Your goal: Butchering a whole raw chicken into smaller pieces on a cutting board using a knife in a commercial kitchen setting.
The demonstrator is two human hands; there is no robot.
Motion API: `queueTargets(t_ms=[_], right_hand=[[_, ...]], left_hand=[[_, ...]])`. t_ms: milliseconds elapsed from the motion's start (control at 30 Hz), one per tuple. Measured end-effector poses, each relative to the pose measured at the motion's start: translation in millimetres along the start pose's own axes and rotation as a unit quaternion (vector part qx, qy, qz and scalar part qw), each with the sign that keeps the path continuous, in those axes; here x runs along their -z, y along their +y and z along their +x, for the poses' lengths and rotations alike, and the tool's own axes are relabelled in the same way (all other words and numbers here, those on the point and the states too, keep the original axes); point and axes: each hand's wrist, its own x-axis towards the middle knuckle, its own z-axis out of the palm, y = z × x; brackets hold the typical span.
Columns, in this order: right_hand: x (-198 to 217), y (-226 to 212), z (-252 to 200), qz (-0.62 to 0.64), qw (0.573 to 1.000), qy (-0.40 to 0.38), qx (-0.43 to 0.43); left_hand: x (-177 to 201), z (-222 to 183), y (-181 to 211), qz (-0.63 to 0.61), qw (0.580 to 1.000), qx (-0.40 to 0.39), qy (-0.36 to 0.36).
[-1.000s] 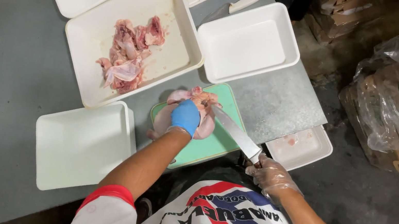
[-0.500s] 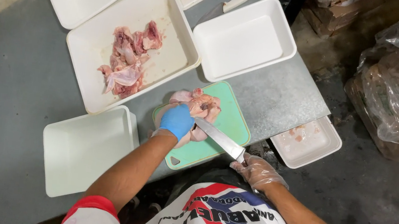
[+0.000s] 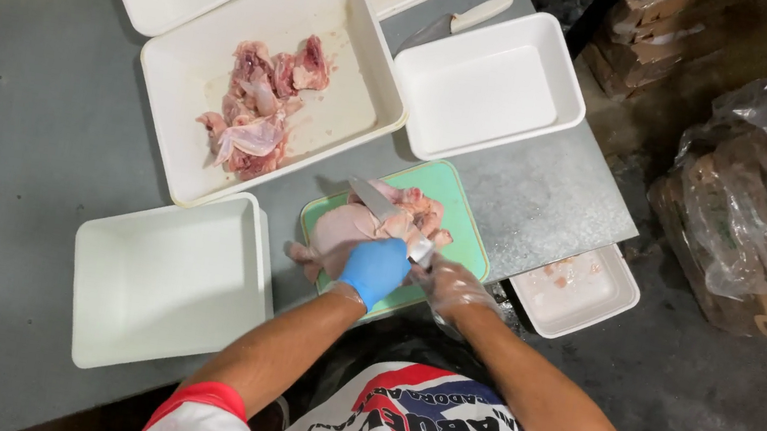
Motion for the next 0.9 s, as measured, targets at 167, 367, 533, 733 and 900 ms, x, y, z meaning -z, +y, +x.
queueTargets(t_ms=[167, 367, 533, 733, 900], right_hand=[[46.5, -17.7, -40.7, -0.022, 0.998, 0.051, 0.029], [41.7, 69.6, -43.1, -0.075, 0.991, 0.098, -0.051], [37.2, 63.9, -10.9, 0.005, 0.974, 0.223, -0.042], [5.1, 81.6, -8.3, 0.055, 0.971, 0.209, 0.101], [22.4, 12.2, -101.7, 0.090, 0.996, 0.012, 0.007]], left_hand=[[0.6, -28.9, -30.8, -0.067, 0.994, 0.080, -0.018], [99.1, -30.7, -25.2, -0.279, 0.935, 0.206, 0.078], [6.6, 35.2, -2.2, -0.070, 0.992, 0.036, 0.101], [-65.6, 45.0, -44.3, -0.217, 0.965, 0.115, 0.092], [12.1, 25.6, -56.8, -0.085, 0.993, 0.042, 0.071]])
